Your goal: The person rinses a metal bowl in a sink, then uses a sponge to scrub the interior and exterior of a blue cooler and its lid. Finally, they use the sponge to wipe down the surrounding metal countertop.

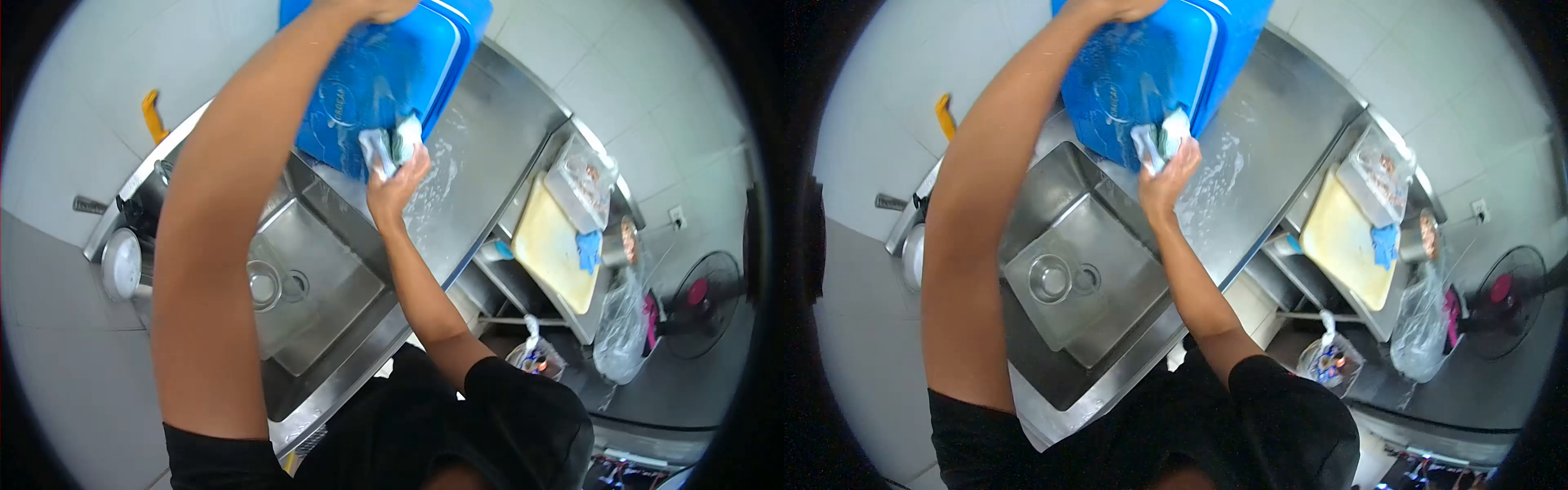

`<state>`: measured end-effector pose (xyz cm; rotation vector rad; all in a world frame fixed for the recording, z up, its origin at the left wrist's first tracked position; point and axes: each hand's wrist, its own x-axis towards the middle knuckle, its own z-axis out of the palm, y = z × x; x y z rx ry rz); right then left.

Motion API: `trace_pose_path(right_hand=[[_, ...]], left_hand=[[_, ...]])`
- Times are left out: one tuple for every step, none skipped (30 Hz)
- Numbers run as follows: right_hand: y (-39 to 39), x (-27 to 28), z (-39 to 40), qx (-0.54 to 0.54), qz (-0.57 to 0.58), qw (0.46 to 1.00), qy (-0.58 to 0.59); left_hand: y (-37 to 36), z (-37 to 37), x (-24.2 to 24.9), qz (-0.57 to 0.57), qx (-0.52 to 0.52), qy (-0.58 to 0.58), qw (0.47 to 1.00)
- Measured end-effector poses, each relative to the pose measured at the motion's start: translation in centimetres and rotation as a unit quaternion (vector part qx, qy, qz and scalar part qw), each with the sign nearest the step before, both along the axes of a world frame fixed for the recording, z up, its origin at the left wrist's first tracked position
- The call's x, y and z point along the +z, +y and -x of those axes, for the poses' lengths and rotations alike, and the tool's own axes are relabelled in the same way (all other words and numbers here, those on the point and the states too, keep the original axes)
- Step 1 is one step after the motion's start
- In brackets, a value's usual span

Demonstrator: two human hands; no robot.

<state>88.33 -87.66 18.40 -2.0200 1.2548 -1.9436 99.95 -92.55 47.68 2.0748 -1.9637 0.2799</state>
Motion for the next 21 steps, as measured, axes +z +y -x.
trace_pose_path(right_hand=[[0.3, 1.0, -0.4, 0.023, -0.033, 0.999, -0.032], [0.5, 2.3, -0.7, 0.034, -0.056, 0.996, -0.063], [0.8, 3.6, -0.8, 0.032, -0.059, 0.995, -0.076], [1.0, 4.7, -0.9, 0.064, -0.092, 0.987, -0.111], [1.1, 5.2, -0.9, 0.097, -0.125, 0.977, -0.145], [0.8, 4.9, -1.2, 0.092, -0.093, 0.978, -0.161], [0.3, 4.6, -1.2, 0.092, -0.096, 0.976, -0.172], [-0.2, 4.1, -0.8, 0.088, -0.091, 0.983, -0.136], [-0.3, 3.3, -0.5, 0.082, -0.09, 0.988, -0.098], [-0.3, 2.4, -0.5, 0.081, -0.098, 0.986, -0.105], [0.0, 1.4, -0.1, 0.08, -0.118, 0.986, -0.081], [0.1, 0.5, 0.2, 0.079, -0.131, 0.987, -0.056], [0.3, -0.8, 0.4, 0.076, -0.134, 0.986, -0.057], [0.8, -1.1, 0.5, 0.066, -0.143, 0.986, -0.054], [1.2, -1.4, 0.6, 0.055, -0.154, 0.985, -0.052], [1.0, -1.4, 0.7, 0.081, -0.167, 0.98, -0.07], [1.2, -1.5, 1.0, 0.079, -0.168, 0.98, -0.07], [1.1, -1.3, 1.2, 0.099, -0.169, 0.977, -0.084], [0.7, -0.6, 1.3, 0.12, -0.166, 0.974, -0.097], [0.6, 1.0, 1.4, 0.12, -0.162, 0.975, -0.097], [0.4, 2.5, 1.4, 0.129, -0.139, 0.976, -0.105]], left_hand=[[-0.6, -0.1, -0.2, 0.002, 0.024, 0.006, 1.0], [-0.3, 0.2, 0.0, -0.003, 0.019, -0.006, 1.0], [0.1, 0.4, 0.1, 0.01, 0.019, -0.001, 1.0], [0.2, 0.3, 0.2, 0.022, 0.018, 0.005, 1.0], [-0.6, -0.2, -0.1, 0.017, 0.016, -0.006, 1.0], [-1.8, -0.9, -0.5, 0.021, -0.012, -0.008, 1.0], [-3.0, -1.8, -0.8, 0.024, -0.038, -0.008, 0.999], [-3.4, -2.4, -1.0, 0.019, -0.038, -0.017, 0.999], [-3.8, -2.9, -1.5, 0.05, -0.05, -0.011, 0.997], [-4.3, -3.2, -2.2, 0.081, -0.064, -0.002, 0.995], [-3.6, -2.5, -2.3, 0.071, -0.066, -0.002, 0.995], [-2.4, -1.2, -1.5, 0.066, -0.031, -0.006, 0.997], [-1.4, -0.1, -1.0, 0.064, 0.004, -0.008, 0.998], [-1.4, 0.0, -1.0, 0.065, 0.006, -0.004, 0.998], [-1.4, 0.2, -1.0, 0.064, 0.005, -0.004, 0.998], [-1.2, 0.7, -0.7, 0.053, 0.012, -0.01, 0.998], [-0.9, 1.1, -0.5, 0.042, 0.019, -0.016, 0.999], [-1.0, 1.0, -0.6, 0.045, 0.017, -0.017, 0.999], [-2.0, 0.1, -1.0, 0.06, 0.002, -0.013, 0.998], [-1.9, -0.1, -1.0, 0.072, -0.011, -0.008, 0.997], [-2.1, -0.2, -0.8, 0.076, -0.01, -0.009, 0.997]])
